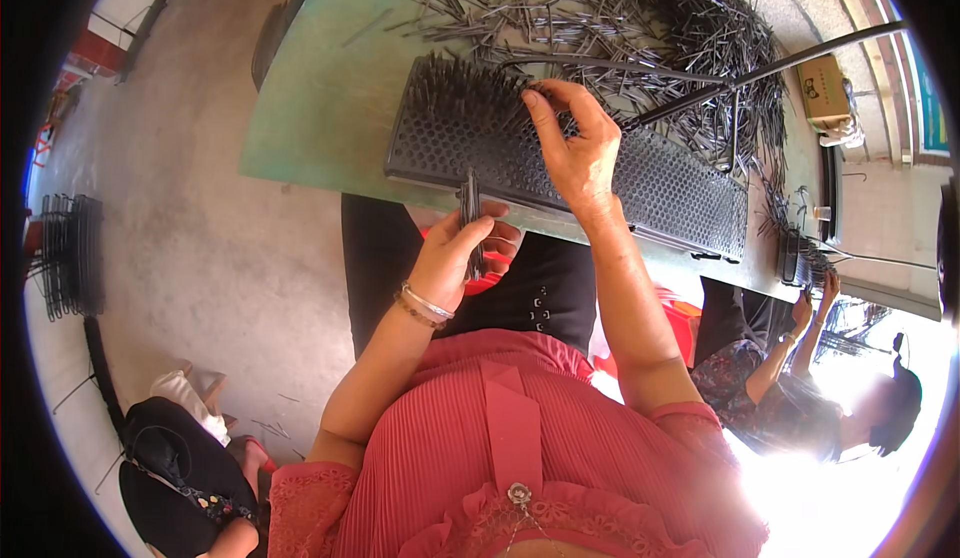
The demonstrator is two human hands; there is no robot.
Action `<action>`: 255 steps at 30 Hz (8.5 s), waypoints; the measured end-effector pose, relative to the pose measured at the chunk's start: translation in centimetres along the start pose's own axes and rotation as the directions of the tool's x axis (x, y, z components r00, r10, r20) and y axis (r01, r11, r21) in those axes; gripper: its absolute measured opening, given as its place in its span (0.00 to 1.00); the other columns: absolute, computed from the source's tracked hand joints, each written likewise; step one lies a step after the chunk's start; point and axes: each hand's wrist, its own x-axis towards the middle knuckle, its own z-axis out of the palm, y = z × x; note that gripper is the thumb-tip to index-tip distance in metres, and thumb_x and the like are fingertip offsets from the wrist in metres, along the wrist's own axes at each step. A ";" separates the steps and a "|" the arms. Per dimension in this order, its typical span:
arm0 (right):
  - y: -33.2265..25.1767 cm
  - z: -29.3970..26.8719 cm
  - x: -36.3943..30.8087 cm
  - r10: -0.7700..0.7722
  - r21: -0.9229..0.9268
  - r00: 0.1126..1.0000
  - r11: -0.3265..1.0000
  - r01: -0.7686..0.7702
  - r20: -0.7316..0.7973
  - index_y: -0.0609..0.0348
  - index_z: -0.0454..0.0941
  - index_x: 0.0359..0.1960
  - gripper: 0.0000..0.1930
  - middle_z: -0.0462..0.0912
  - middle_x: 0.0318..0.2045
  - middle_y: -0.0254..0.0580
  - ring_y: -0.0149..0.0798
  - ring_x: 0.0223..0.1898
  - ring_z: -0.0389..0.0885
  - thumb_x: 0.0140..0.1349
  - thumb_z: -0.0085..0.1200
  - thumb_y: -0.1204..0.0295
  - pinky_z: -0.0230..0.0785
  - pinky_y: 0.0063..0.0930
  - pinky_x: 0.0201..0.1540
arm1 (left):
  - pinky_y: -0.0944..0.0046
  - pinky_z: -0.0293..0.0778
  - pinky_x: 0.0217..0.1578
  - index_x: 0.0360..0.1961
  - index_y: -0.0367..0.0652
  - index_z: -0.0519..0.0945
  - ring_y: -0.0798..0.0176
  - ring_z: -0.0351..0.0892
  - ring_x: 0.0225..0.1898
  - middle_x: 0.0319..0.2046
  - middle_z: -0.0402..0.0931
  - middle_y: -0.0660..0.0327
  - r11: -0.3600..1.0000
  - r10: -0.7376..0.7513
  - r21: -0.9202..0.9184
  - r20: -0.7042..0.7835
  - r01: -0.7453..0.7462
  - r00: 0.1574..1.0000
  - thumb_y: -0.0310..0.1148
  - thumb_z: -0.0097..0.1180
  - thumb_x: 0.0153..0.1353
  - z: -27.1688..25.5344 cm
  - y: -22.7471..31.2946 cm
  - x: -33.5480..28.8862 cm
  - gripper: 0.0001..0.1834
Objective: Manually organizing bundles of thin metal pins and inserting them into a perforated rubber or plastic block on a workbench.
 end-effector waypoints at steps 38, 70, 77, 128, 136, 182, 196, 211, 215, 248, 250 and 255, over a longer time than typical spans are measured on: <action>-0.1 -0.3 0.7 0.089 0.061 0.965 0.992 -0.108 0.248 0.61 0.77 0.36 0.07 0.81 0.32 0.44 0.46 0.34 0.78 0.56 0.57 0.74 0.70 0.33 0.39 | 0.68 0.76 0.28 0.48 0.35 0.73 0.66 0.80 0.31 0.34 0.79 0.54 1.000 -0.012 -0.014 -0.022 0.011 1.000 0.31 0.47 0.64 -0.3 0.1 -0.3 0.14; 1.3 1.1 -1.0 -0.284 -0.221 0.958 0.933 0.284 0.034 0.58 0.82 0.37 0.09 0.81 0.33 0.36 0.39 0.34 0.76 0.52 0.60 0.74 0.64 0.30 0.39 | 0.62 0.78 0.37 0.50 0.33 0.69 0.61 0.79 0.37 0.38 0.77 0.50 0.998 -0.006 0.056 0.056 0.003 0.998 0.35 0.46 0.67 0.5 -0.2 0.2 0.17; 1.0 1.4 -1.6 -0.098 -0.179 0.994 0.980 0.086 -0.056 0.57 0.82 0.38 0.09 0.83 0.33 0.35 0.38 0.35 0.75 0.54 0.59 0.74 0.64 0.29 0.42 | 0.63 0.78 0.34 0.52 0.38 0.68 0.61 0.79 0.35 0.39 0.77 0.51 0.989 -0.144 0.048 0.020 0.143 0.989 0.37 0.46 0.67 1.2 0.6 -0.2 0.17; 1.9 -2.4 -0.9 0.146 0.090 0.982 0.987 -0.136 -0.122 0.62 0.79 0.38 0.08 0.81 0.29 0.41 0.31 0.26 0.79 0.56 0.60 0.77 0.71 0.22 0.32 | 0.62 0.78 0.35 0.46 0.42 0.70 0.61 0.78 0.37 0.37 0.76 0.56 0.977 -0.207 0.064 0.039 0.204 0.978 0.35 0.47 0.66 2.4 -1.0 1.9 0.11; 1.9 -2.3 -1.2 0.079 0.010 0.987 0.997 -0.079 -0.138 0.62 0.78 0.37 0.09 0.81 0.28 0.41 0.32 0.26 0.79 0.55 0.60 0.77 0.72 0.23 0.31 | 0.61 0.78 0.38 0.47 0.40 0.69 0.61 0.78 0.39 0.39 0.75 0.55 0.985 -0.170 0.036 0.078 0.168 0.982 0.33 0.47 0.65 2.1 -1.0 1.3 0.12; -0.1 -4.4 -3.9 0.429 0.250 0.751 0.759 -0.600 0.502 0.67 0.80 0.39 0.12 0.83 0.30 0.41 0.29 0.31 0.80 0.58 0.59 0.70 0.72 0.24 0.33 | 0.63 0.78 0.39 0.52 0.35 0.68 0.59 0.79 0.41 0.41 0.77 0.49 0.982 0.032 0.179 0.159 -0.061 0.987 0.36 0.43 0.68 3.3 -0.2 0.6 0.17; 3.5 -5.1 -1.8 0.405 0.372 0.911 0.859 -0.351 -0.075 0.66 0.79 0.40 0.10 0.84 0.31 0.38 0.24 0.33 0.78 0.60 0.57 0.72 0.70 0.18 0.38 | 0.62 0.78 0.41 0.52 0.35 0.69 0.58 0.79 0.43 0.43 0.76 0.47 0.991 -0.035 0.130 0.070 0.026 0.997 0.39 0.44 0.68 3.2 -1.4 1.5 0.19; 3.3 -5.0 -1.8 0.142 0.008 0.990 0.990 -0.142 0.014 0.62 0.80 0.37 0.09 0.83 0.31 0.44 0.37 0.32 0.82 0.54 0.60 0.75 0.72 0.26 0.36 | 0.64 0.78 0.39 0.51 0.36 0.70 0.60 0.79 0.41 0.41 0.77 0.49 0.988 -0.060 0.148 0.050 0.052 0.997 0.38 0.43 0.68 3.0 -1.5 1.3 0.18; 3.3 -4.7 -1.7 0.074 0.018 0.997 0.997 -0.074 0.029 0.61 0.80 0.36 0.08 0.83 0.33 0.44 0.42 0.34 0.81 0.53 0.60 0.76 0.73 0.29 0.37 | 0.64 0.78 0.39 0.51 0.36 0.70 0.60 0.80 0.40 0.41 0.77 0.49 0.988 -0.057 0.148 0.064 0.048 0.996 0.38 0.43 0.68 3.0 -1.5 1.3 0.17; 1.0 -9.0 -4.9 0.533 0.462 0.663 0.475 -0.749 0.526 0.70 0.78 0.36 0.09 0.82 0.31 0.38 0.25 0.34 0.77 0.61 0.55 0.74 0.70 0.19 0.37 | 0.70 0.77 0.25 0.54 0.34 0.67 0.66 0.78 0.30 0.38 0.78 0.51 0.922 -0.121 0.386 0.198 0.036 0.973 0.42 0.40 0.69 6.6 -1.0 2.1 0.22; 1.6 -9.4 -4.5 0.516 0.425 0.775 0.649 -0.631 0.364 0.69 0.79 0.36 0.08 0.82 0.30 0.38 0.24 0.33 0.76 0.60 0.56 0.74 0.69 0.17 0.36 | 0.71 0.77 0.25 0.55 0.34 0.67 0.66 0.78 0.29 0.38 0.78 0.51 0.917 -0.120 0.397 0.209 0.028 0.971 0.42 0.40 0.69 6.6 -1.0 2.4 0.22; 2.2 -10.9 -2.9 0.521 0.544 0.844 0.675 -0.499 0.128 0.69 0.79 0.37 0.08 0.83 0.30 0.37 0.23 0.34 0.78 0.60 0.55 0.76 0.70 0.15 0.37 | 0.71 0.77 0.25 0.55 0.35 0.66 0.66 0.78 0.29 0.40 0.77 0.50 0.932 -0.079 0.363 0.191 0.005 0.978 0.43 0.41 0.69 6.9 -0.9 3.4 0.23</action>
